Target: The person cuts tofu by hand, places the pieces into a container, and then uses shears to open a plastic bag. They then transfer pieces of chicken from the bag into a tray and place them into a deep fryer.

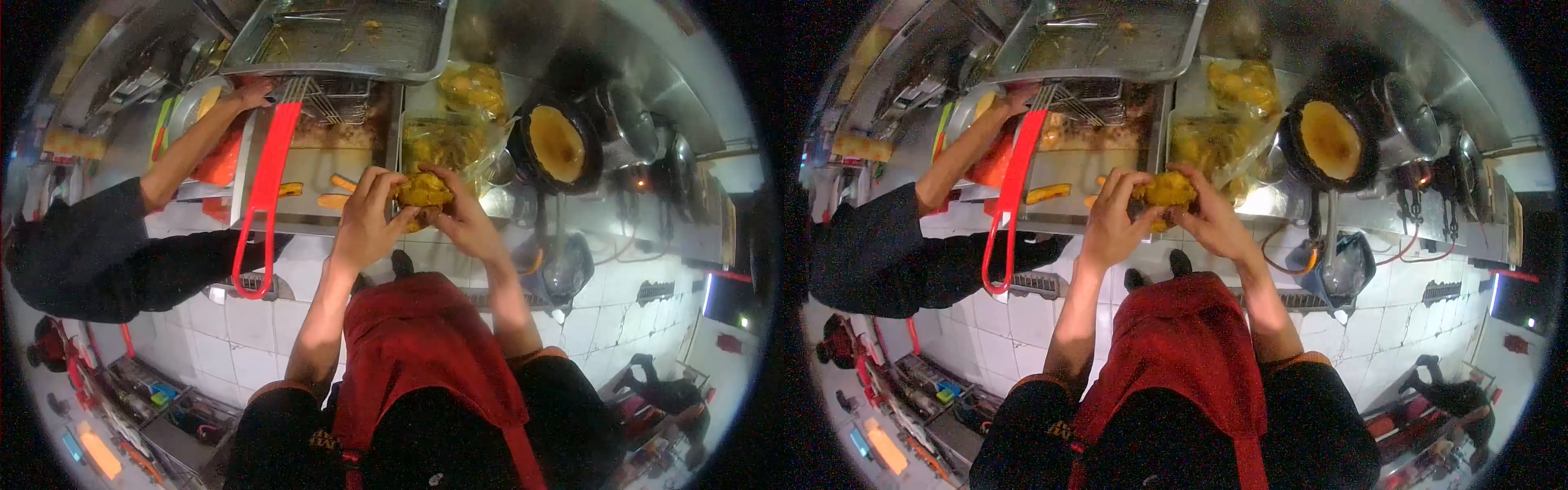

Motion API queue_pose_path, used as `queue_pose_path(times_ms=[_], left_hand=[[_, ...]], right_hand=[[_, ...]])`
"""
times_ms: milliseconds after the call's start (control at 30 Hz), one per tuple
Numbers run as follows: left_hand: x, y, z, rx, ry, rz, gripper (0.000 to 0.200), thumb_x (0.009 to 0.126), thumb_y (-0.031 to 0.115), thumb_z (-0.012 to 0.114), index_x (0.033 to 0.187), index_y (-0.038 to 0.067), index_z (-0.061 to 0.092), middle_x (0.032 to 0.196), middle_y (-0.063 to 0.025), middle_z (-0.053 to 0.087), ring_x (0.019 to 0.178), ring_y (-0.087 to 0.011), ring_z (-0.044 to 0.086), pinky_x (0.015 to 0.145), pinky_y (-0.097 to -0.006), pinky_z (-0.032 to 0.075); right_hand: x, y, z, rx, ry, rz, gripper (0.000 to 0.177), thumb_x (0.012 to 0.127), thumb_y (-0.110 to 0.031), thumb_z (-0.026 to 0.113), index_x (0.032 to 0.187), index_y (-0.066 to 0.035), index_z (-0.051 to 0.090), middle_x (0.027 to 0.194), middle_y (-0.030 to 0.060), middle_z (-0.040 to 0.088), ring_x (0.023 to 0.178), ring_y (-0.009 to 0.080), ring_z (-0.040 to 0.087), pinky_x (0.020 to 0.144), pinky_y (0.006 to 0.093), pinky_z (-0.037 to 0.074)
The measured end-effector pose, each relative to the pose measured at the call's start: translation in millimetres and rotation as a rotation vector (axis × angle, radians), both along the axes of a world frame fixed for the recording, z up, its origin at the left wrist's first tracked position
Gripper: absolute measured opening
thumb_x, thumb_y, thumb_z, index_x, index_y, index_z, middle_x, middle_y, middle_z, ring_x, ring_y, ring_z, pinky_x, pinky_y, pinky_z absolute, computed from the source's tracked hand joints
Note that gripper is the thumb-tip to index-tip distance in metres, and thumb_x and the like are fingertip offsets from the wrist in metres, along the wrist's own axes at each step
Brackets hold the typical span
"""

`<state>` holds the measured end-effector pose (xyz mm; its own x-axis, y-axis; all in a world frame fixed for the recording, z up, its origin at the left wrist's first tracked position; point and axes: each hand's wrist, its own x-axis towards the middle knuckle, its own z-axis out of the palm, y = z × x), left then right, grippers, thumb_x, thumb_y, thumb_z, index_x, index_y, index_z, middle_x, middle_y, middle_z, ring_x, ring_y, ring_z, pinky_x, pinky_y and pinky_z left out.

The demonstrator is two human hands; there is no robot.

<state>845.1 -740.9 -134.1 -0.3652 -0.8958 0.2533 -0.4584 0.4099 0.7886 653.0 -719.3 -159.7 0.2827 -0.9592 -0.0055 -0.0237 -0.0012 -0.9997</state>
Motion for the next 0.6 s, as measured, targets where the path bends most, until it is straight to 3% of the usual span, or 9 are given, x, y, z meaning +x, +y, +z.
queue_pose_path(times_ms=[300,367,500,600], left_hand=[[6.8,11.8,-4.0,-0.103,-0.075,0.085,0.023,0.088,0.014,0.061,0.107,0.0,0.056,0.099,-0.0173,0.056,0.088,-0.0383,0.059,0.075,-0.0405,0.047],[8.9,12.2,-4.1,0.014,-0.054,0.095,0.02,0.09,0.014,0.057,0.102,-0.002,0.058,0.09,-0.0182,0.057,0.084,-0.0397,0.059,0.072,-0.0412,0.047],[13.1,7.5,-17.2,-0.09,-0.048,0.161,0.016,0.089,0.012,0.058,0.092,-0.004,0.059,0.081,-0.0169,0.059,0.075,-0.0378,0.058,0.064,-0.0431,0.046],[15.8,8.9,-7.8,0.001,-0.029,0.189,0.017,0.09,0.013,0.057,0.09,-0.003,0.06,0.079,-0.0175,0.059,0.072,-0.035,0.059,0.064,-0.0409,0.047]], right_hand=[[11.2,0.6,-12.6,-0.045,0.13,-0.023,0.061,0.082,-0.01,0.059,0.138,-0.003,0.036,0.104,0.0162,0.063,0.095,0.0241,0.061,0.085,0.0345,0.047],[12.8,1.4,-13.6,-0.019,0.126,-0.026,0.058,0.081,-0.012,0.059,0.135,-0.002,0.041,0.098,0.015,0.064,0.089,0.0224,0.061,0.081,0.0341,0.048],[12.4,2.1,3.7,0.126,0.187,0.039,0.053,0.082,-0.011,0.057,0.133,-0.001,0.044,0.096,0.0122,0.064,0.085,0.0181,0.06,0.078,0.0314,0.048],[16.1,5.4,4.6,0.189,0.046,0.033,0.049,0.084,-0.011,0.054,0.13,0.0,0.047,0.095,0.0079,0.064,0.082,0.0134,0.057,0.075,0.0283,0.048]])
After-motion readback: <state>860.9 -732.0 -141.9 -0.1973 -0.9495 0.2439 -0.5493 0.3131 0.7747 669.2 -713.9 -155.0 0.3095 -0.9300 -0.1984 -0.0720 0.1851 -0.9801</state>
